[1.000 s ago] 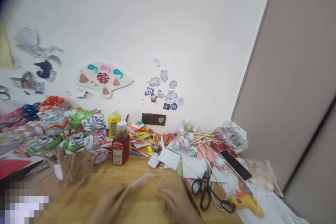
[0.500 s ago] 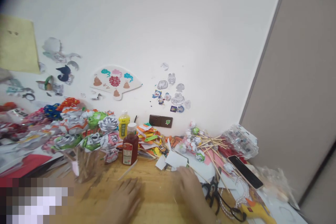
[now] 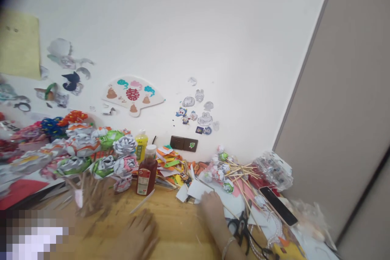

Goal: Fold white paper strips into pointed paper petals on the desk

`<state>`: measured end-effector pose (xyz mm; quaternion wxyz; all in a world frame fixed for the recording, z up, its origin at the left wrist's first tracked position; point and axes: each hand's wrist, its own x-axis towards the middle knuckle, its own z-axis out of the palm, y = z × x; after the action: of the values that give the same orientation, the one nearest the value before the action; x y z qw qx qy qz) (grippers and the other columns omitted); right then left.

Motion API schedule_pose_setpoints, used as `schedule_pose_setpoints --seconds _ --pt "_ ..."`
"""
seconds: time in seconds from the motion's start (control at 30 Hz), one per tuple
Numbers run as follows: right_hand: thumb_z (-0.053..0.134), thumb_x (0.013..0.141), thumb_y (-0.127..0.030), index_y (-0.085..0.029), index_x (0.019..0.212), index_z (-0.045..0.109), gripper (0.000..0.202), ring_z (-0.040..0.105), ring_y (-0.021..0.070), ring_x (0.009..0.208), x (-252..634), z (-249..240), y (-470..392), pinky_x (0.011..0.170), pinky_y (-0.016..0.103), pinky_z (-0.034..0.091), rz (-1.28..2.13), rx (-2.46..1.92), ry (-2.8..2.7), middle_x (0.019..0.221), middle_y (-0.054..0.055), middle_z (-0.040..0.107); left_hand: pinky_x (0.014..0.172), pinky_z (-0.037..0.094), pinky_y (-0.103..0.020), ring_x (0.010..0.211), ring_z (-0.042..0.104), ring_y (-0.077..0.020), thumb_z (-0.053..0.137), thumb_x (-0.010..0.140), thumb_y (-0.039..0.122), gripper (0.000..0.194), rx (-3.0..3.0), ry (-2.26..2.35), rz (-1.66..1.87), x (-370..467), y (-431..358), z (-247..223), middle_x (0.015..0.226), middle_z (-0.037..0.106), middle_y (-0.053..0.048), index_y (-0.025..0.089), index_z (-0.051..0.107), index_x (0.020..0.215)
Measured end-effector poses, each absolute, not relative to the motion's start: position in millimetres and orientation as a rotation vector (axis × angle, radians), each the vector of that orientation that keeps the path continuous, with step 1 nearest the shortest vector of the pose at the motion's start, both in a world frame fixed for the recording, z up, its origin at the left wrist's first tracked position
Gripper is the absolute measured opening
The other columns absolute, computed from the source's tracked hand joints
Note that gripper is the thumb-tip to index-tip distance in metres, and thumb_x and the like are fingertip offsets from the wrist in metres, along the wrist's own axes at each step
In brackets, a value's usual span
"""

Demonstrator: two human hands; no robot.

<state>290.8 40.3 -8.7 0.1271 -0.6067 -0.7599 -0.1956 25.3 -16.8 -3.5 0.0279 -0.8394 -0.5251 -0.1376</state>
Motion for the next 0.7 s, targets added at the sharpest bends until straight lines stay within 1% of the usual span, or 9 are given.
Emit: schedule_pose_setpoints --seconds 0.17,0.27,0.4,0.47,0.57,0.63,0.7 --pt "0.051 0.083 0.001 -0.014 0.074 0.063 0.021 0.058 0.0216 0.076 294.1 -12.2 38.8 0.068 0.029 0.039 -0.584 -1.765 -2.218 0.078 0.007 0.065 0.099 0.036 -0.05 0.117 0.048 -0.0319 0.049 0.082 0.017 0.03 -2.585 -1.618 -0.433 28.1 -20.6 0.2 0.12 0.059 -0.015 0.016 0.064 0.108" --pt "0.053 0.083 -0.003 -0.014 0.071 0.063 0.02 0.059 0.021 0.072 291.8 -9.2 34.6 0.063 0.028 0.038 -0.577 -1.77 -2.179 0.072 0.007 0.066 0.099 0.037 -0.047 0.118 0.048 -0.0308 0.046 0.082 0.011 0.033 -2.587 -1.595 -0.385 29.2 -21.6 3.9 0.12 0.06 -0.014 0.016 0.063 0.109" --pt "0.051 0.085 -0.009 -0.017 0.068 0.064 0.023 0.06 0.0182 0.068 289.3 -3.3 29.1 0.059 0.024 0.037 -0.545 -1.75 -2.115 0.068 0.004 0.066 0.1 0.037 -0.046 0.12 0.046 -0.0315 0.043 0.082 0.011 0.034 -2.588 -1.591 -0.347 30.2 -23.6 6.5 0.121 0.059 -0.014 0.013 0.063 0.111" --pt "0.048 0.087 -0.01 -0.017 0.069 0.064 0.025 0.06 0.017 0.068 289.2 -0.1 26.3 0.06 0.024 0.038 -0.53 -1.72 -2.091 0.068 0.004 0.066 0.1 0.037 -0.048 0.119 0.046 -0.0318 0.043 0.082 0.011 0.034 -2.595 -1.574 -0.364 31.0 -23.6 2.5 0.121 0.059 -0.015 0.013 0.063 0.11" --pt "0.042 0.09 -0.012 -0.017 0.075 0.063 0.027 0.061 0.0178 0.073 288.6 3.9 17.7 0.066 0.025 0.041 -0.528 -1.661 -2.058 0.074 0.006 0.066 0.098 0.038 -0.049 0.12 0.045 -0.0329 0.049 0.079 0.012 0.033 -2.605 -1.516 -0.455 35.2 -21.5 -16.3 0.122 0.058 -0.013 0.017 0.064 0.108" --pt "0.039 0.091 -0.014 -0.017 0.081 0.063 0.026 0.061 0.0185 0.077 286.4 4.1 6.3 0.071 0.027 0.042 -0.511 -1.536 -2.081 0.079 0.007 0.067 0.097 0.04 -0.045 0.117 0.049 -0.031 0.052 0.079 0.015 0.032 -2.631 -1.369 -0.542 41.6 -21.1 -36.6 0.121 0.06 -0.012 0.019 0.063 0.109" --pt "0.037 0.092 -0.018 -0.018 0.085 0.062 0.025 0.061 0.0187 0.078 281.5 0.4 -9.3 0.072 0.028 0.044 -0.44 -1.26 -2.165 0.08 0.007 0.067 0.093 0.044 -0.037 0.107 0.057 -0.0263 0.054 0.081 0.017 0.022 -2.663 -1.152 -0.603 51.2 -24.6 -58.5 0.11 0.066 -0.008 0.021 0.067 0.098"
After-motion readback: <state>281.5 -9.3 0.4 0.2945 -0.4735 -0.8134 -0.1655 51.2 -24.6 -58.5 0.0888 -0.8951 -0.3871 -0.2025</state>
